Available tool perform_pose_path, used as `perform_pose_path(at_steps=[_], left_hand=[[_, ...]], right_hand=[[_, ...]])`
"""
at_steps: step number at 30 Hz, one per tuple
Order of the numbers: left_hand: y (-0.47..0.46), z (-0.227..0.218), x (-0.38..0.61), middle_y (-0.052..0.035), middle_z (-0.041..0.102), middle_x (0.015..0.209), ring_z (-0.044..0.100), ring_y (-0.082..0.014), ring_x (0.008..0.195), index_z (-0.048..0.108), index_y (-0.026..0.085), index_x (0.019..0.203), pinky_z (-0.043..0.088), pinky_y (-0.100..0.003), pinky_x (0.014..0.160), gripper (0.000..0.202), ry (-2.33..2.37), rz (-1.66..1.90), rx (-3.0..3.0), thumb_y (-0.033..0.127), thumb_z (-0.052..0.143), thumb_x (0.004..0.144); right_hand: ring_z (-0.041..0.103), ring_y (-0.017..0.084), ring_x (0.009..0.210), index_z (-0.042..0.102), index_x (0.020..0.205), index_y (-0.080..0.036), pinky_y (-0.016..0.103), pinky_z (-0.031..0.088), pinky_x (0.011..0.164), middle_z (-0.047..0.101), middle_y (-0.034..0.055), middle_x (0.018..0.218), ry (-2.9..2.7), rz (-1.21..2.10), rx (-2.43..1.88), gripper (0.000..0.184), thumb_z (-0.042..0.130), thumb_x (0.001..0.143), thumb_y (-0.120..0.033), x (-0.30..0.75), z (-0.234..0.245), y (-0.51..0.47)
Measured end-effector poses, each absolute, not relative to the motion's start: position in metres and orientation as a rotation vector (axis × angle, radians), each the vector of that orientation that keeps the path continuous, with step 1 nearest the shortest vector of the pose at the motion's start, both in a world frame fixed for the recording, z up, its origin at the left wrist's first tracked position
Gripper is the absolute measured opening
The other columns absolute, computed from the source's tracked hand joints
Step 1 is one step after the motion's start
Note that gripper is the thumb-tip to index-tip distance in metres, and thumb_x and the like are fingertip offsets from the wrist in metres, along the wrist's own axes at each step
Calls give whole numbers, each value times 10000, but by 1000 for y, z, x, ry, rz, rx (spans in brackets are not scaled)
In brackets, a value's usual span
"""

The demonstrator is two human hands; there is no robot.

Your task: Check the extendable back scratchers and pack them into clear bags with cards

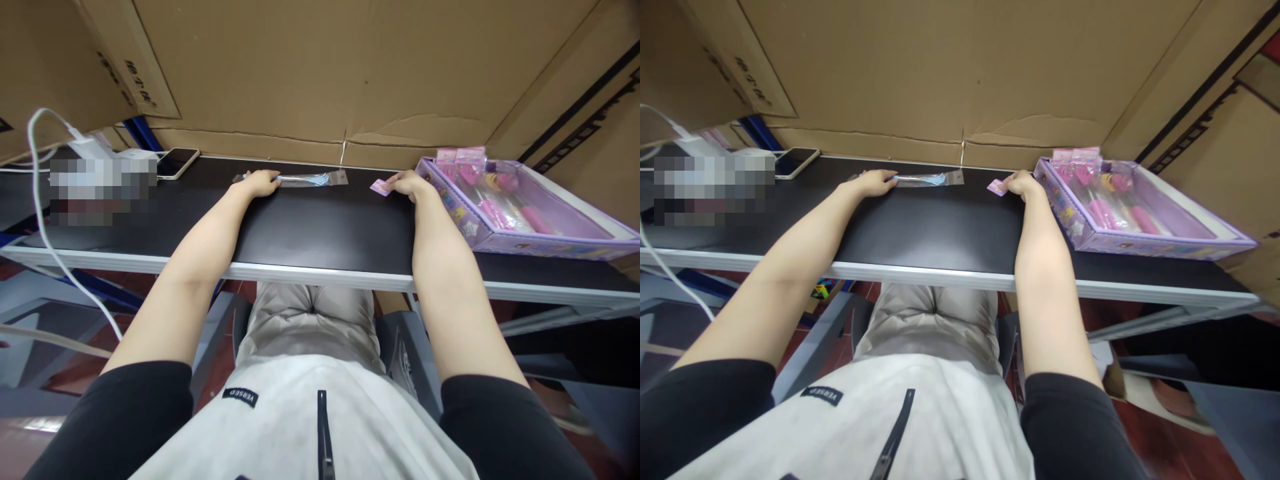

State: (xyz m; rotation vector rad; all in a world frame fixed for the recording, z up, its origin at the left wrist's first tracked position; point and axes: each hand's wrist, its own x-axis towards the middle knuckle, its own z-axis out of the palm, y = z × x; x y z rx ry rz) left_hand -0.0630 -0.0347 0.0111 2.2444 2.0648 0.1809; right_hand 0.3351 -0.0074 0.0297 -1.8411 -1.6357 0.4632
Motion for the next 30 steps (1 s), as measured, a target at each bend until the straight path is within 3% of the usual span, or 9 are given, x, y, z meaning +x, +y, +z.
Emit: perform_pose_path(at_steps=[6, 13, 18, 23, 30], left_hand=[[-36, 12, -63, -76, 516, 1783, 468, -326, 1662, 547, 329, 1699, 307, -597, 1378, 624, 2089, 150, 2235, 461, 367, 1116], [-41, 16, -60, -95, 470, 1806, 429, -327, 1686, 490, 266, 1744, 269, -596, 1397, 671, 2091, 121, 2224, 449, 341, 1116], [-42, 16, -59, -73, 486, 1797, 446, -327, 1676, 488, 304, 1746, 280, -592, 1393, 662, 2108, 120, 2220, 452, 342, 1117], [-43, 17, -58, -60, 449, 1823, 409, -293, 1698, 449, 286, 1765, 254, -554, 1407, 672, 2116, 92, 2199, 459, 322, 1128], [-40, 15, -60, -53, 480, 1803, 438, -308, 1682, 496, 331, 1738, 281, -579, 1394, 642, 2116, 112, 2218, 458, 341, 1127]], right_hand=[[738, 225, 967, 662, 671, -194, 440, 557, 1146, 657, 4, 696, -1569, 571, -1874, 302, 797, 838, 19, 331, 32, -14], [718, 201, 913, 656, 674, -189, 412, 553, 1127, 701, 23, 725, -1532, 636, -1746, 286, 787, 825, 16, 332, 28, -13], [674, 191, 871, 651, 669, -187, 433, 521, 1131, 677, 16, 707, -1512, 679, -1719, 279, 782, 820, 8, 333, 27, -11], [656, 197, 845, 664, 702, -190, 449, 539, 1061, 696, 27, 740, -1510, 686, -1707, 240, 860, 809, -103, 335, 26, -9], [593, 184, 785, 667, 711, -178, 438, 514, 1009, 652, 23, 705, -1452, 678, -1732, 235, 742, 886, -40, 328, 32, -18]])
